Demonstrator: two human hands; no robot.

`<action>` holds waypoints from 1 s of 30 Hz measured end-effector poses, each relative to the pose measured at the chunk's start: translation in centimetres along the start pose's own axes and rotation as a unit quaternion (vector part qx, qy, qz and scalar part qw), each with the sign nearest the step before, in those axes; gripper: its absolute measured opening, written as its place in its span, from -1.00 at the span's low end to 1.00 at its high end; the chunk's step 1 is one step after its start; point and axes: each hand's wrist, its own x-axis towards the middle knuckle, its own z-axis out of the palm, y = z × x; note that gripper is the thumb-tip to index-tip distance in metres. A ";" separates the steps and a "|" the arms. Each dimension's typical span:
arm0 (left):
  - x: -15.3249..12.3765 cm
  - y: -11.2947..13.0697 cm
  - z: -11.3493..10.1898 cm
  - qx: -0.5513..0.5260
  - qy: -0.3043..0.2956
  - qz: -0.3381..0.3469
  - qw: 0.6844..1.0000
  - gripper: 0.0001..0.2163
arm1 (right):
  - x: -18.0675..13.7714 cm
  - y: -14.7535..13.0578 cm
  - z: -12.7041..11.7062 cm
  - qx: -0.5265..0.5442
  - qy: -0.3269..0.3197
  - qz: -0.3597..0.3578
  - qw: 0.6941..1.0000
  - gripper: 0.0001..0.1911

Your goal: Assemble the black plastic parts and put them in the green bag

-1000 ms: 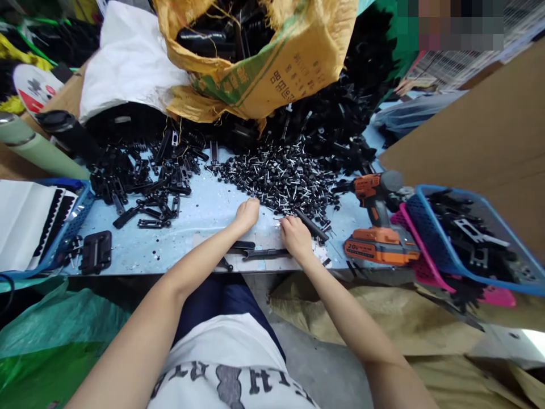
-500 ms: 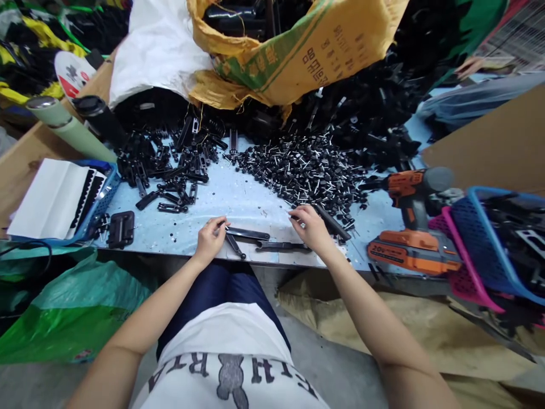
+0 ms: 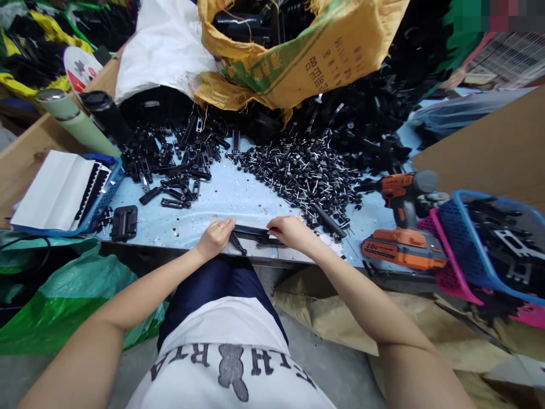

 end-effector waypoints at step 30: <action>5.0 2.8 1.7 0.086 -0.245 0.078 0.962 -0.57 | -2.9 5.8 6.6 -0.116 0.158 -0.045 0.980 -0.42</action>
